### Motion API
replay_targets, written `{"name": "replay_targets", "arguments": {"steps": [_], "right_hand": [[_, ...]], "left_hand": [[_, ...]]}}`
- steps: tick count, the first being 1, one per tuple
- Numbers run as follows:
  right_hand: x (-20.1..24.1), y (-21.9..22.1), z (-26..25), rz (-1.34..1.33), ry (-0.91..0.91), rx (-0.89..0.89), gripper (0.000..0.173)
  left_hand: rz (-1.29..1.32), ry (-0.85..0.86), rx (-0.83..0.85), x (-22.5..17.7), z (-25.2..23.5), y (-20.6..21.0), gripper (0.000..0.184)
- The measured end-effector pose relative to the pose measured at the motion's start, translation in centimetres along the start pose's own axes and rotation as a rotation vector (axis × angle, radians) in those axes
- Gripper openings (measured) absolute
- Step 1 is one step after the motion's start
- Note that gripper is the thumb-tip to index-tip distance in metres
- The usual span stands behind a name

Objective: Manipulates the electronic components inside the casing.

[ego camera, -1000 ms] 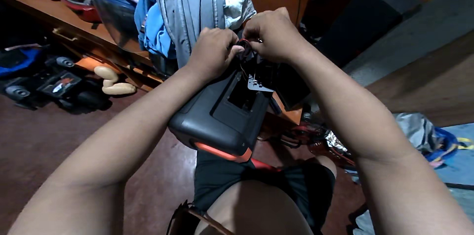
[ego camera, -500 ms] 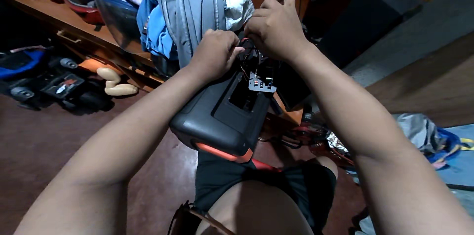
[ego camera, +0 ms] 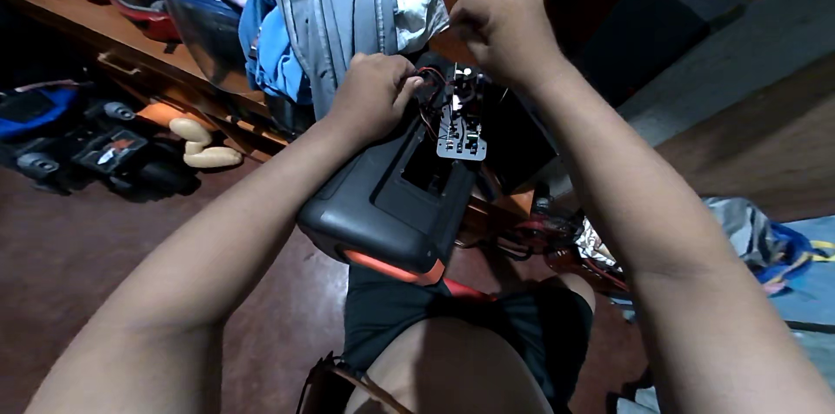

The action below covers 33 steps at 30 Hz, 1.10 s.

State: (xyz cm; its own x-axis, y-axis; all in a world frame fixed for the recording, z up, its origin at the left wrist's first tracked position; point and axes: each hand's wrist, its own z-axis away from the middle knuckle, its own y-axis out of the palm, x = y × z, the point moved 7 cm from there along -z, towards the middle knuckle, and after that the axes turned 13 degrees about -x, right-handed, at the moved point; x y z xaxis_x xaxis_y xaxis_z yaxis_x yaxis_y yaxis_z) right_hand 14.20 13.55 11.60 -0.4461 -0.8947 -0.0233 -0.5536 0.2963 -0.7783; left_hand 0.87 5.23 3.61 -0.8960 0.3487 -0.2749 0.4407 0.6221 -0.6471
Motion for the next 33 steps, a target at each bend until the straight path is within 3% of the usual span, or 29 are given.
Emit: {"name": "replay_targets", "arguments": {"steps": [6, 12, 18, 23, 28, 33], "right_hand": [[-1.8, -2.0, 0.9, -0.158, 0.227, 0.099, 0.024], [-3.5, -3.2, 3.1, -0.164, 0.358, 0.001, 0.019], [0.2, -0.9, 4.9, -0.211, 0.278, -0.012, 0.019], [3.6, 0.5, 4.4, -0.091, 0.162, -0.029, 0.02], [4.2, 1.0, 3.7, 0.033, 0.169, -0.039, 0.021], [3.9, 1.4, 3.2, -0.012, 0.216, 0.089, 0.022]], "left_hand": [[0.079, -0.084, -0.05, 0.6, 0.3, -0.5, 0.037], [0.133, -0.104, -0.089, 0.7, 0.5, -0.8, 0.033], [0.145, -0.056, -0.113, 0.2, 0.5, -0.7, 0.034], [0.12, -0.011, -0.116, 0.2, 0.5, -0.5, 0.034], [0.108, 0.026, -0.094, 0.0, 0.5, -0.5, 0.036], [0.106, 0.042, -0.057, -0.3, 0.4, -0.4, 0.038]]}}
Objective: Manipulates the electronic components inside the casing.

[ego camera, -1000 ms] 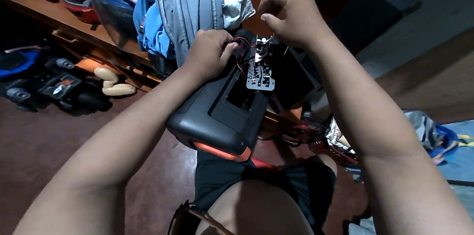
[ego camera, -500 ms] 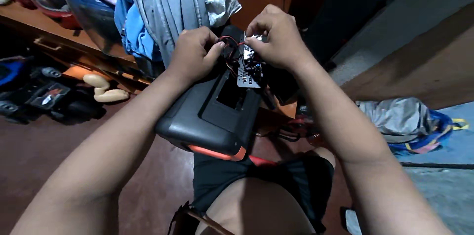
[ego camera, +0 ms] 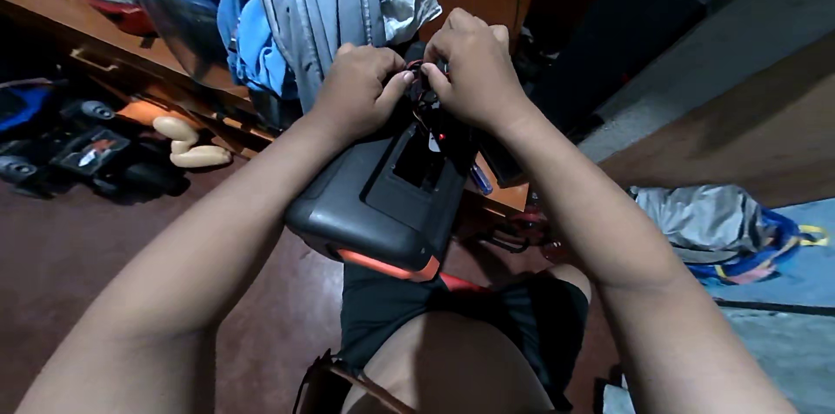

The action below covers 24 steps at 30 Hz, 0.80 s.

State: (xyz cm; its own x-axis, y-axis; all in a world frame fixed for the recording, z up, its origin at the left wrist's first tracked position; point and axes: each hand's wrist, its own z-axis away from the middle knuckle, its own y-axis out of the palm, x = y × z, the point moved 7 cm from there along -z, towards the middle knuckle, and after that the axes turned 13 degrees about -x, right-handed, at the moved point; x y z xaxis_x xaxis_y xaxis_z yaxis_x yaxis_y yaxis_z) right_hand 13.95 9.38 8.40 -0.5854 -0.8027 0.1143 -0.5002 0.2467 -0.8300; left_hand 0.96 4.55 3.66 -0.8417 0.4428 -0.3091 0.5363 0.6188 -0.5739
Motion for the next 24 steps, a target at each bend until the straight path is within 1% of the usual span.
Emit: {"name": "replay_targets", "arguments": {"steps": [3, 7, 12, 24], "right_hand": [[-0.4, 0.2, -0.1, -0.111, 0.029, 0.108, 0.02], [-1.1, 0.5, -0.1, -0.202, 0.035, 0.198, 0.02], [-1.4, 0.4, 0.1, -0.235, 0.038, 0.236, 0.019], [-1.7, 0.0, 1.0, -0.284, 0.016, 0.23, 0.02]], "left_hand": [[-0.012, 0.012, 0.018, 0.1, 0.0, 0.1, 0.039], [-0.028, 0.048, 0.035, -0.1, 0.0, 0.3, 0.038], [-0.016, 0.052, 0.04, -0.3, 0.0, 0.4, 0.035], [-0.039, 0.101, 0.049, -1.1, -0.1, 0.7, 0.031]]}}
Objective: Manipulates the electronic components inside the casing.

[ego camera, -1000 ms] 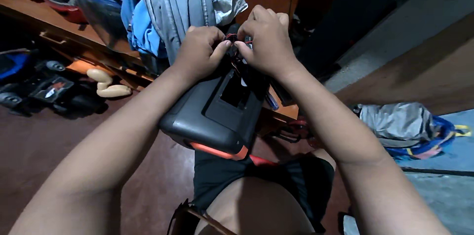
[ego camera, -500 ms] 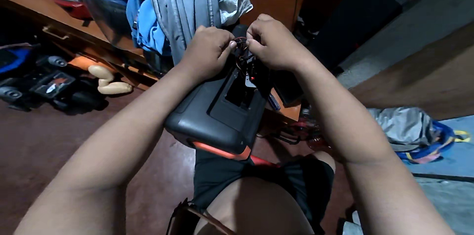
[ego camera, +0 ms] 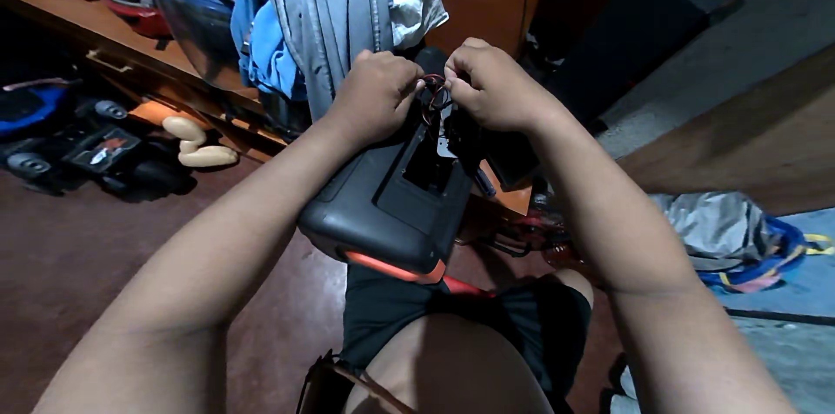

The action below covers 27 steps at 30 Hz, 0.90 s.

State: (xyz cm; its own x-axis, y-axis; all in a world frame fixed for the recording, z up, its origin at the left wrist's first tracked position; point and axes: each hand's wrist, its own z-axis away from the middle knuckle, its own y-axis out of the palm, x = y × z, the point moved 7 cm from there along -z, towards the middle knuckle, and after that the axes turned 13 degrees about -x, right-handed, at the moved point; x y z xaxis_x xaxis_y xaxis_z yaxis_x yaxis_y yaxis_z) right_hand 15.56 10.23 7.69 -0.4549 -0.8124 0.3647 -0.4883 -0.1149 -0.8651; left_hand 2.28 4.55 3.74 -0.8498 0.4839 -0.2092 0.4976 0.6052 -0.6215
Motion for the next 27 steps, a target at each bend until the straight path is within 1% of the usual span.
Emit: {"name": "replay_targets", "arguments": {"steps": [15, 27], "right_hand": [[-0.19, -0.25, 0.3, -0.134, -0.06, -0.019, 0.019], [-0.48, -0.22, 0.28, -0.174, -0.121, -0.013, 0.02]], "left_hand": [[-0.023, 0.001, 0.019, -0.06, -0.03, 0.0, 0.033], [-0.038, 0.006, 0.027, -0.13, -0.05, 0.25, 0.03]]}}
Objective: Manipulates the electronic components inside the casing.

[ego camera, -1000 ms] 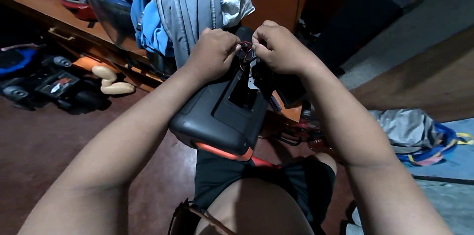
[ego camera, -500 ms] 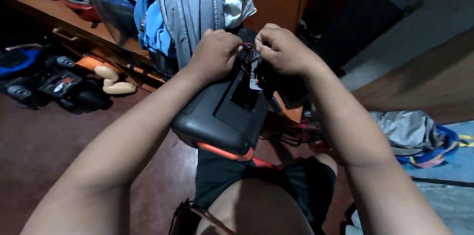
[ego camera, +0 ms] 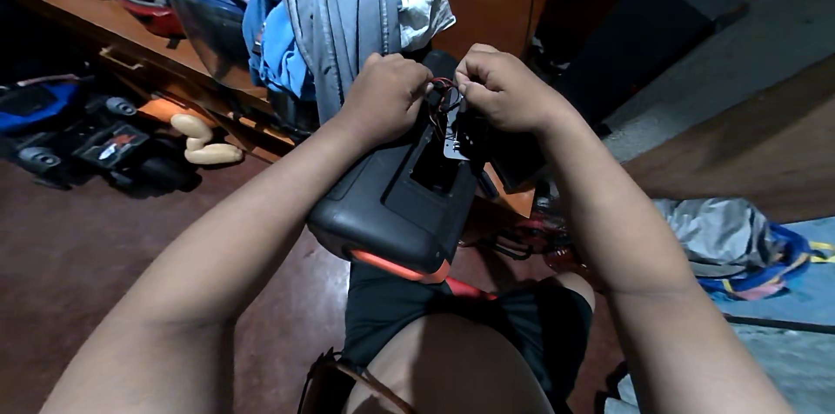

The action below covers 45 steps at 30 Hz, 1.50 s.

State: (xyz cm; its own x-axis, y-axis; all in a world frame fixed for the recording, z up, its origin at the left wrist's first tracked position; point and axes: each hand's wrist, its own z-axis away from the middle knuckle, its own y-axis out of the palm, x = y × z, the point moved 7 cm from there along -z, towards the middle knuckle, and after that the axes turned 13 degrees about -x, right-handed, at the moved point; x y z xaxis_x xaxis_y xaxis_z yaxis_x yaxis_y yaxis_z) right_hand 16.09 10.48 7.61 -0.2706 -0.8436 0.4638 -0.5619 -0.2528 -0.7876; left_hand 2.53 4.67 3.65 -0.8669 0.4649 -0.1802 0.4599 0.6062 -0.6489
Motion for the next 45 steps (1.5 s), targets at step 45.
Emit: {"name": "replay_targets", "arguments": {"steps": [45], "right_hand": [[2.0, 0.3, -4.9, 0.598, -0.441, 0.097, 0.017]], "left_hand": [[0.053, -0.16, 0.105, 0.6, -0.2, -0.2, 0.031]]}}
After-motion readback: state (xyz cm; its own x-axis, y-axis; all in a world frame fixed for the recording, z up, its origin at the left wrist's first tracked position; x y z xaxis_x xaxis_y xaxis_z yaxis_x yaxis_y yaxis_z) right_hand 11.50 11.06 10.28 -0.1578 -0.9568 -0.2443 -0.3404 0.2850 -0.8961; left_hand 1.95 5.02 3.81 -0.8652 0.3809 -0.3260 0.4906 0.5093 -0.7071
